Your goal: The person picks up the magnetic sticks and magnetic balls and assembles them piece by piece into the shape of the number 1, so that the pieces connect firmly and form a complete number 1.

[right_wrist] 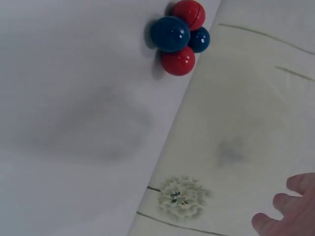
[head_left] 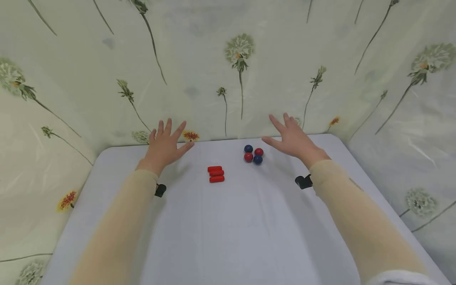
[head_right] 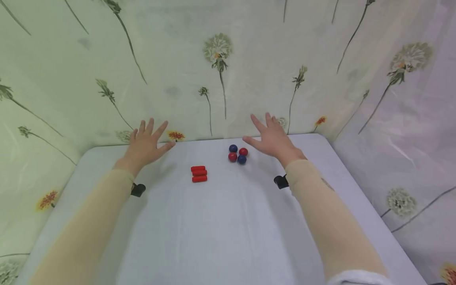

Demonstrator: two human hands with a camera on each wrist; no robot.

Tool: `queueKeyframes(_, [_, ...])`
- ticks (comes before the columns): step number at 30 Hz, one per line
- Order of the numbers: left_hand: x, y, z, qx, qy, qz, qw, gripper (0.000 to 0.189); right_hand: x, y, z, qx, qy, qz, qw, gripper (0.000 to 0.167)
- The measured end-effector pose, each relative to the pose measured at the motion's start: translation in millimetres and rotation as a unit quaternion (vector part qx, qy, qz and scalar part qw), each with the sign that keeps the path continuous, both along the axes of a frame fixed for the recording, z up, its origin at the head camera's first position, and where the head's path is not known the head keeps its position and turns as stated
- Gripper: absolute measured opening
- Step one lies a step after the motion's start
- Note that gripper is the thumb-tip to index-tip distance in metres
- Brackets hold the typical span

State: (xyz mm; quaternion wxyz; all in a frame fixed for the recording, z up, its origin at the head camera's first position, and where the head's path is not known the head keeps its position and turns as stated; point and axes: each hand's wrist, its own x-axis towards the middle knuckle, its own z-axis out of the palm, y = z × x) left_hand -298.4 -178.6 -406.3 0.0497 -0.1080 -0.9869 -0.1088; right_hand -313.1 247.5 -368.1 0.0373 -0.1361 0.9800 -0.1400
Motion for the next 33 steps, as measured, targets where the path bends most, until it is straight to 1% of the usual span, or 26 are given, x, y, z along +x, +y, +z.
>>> queueKeyframes(3, [4.8, 1.7, -0.8, 0.003, 0.002, -0.004, 1.0, 0.083, 4.3, 4, -3.7, -0.006, 0.003, 0.0, 1.0, 0.094])
queueKeyframes(7, [12.8, 2.3, -3.4, 0.023, 0.011, -0.011, 0.9996, 0.081, 8.5, 7, -12.0, -0.012, 0.007, -0.002, 0.9999, 0.093])
queueKeyframes(10, [19.5, 3.0, -6.0, 0.041, 0.016, -0.018, 0.9989, 0.081, 11.9, 9, -18.2, -0.019, 0.012, -0.004, 0.9997, 0.092])
queueKeyframes(18, [38.5, 1.1, -15.1, 0.07, 0.023, -0.026, 0.9969, 0.077, 19.2, 14, -34.6, -0.044, 0.022, -0.003, 0.9988, 0.093])
queueKeyframes(24, [53.2, 0.5, -27.1, 0.12, 0.021, -0.033, 0.992, 0.072, 22.6, 15, -49.7, -0.059, 0.033, 0.0, 0.9977, 0.091])
queueKeyframes(28, [61.7, 3.0, -35.7, 0.148, 0.013, -0.035, 0.9883, 0.068, 26.4, 15, -59.2, -0.076, 0.041, 0.0, 0.9963, 0.089])
queueKeyframes(33, [69.8, 8.6, -45.3, 0.178, -0.002, -0.026, 0.9837, 0.065, 31.7, 13, -70.6, -0.095, 0.037, -0.003, 0.9948, 0.085])
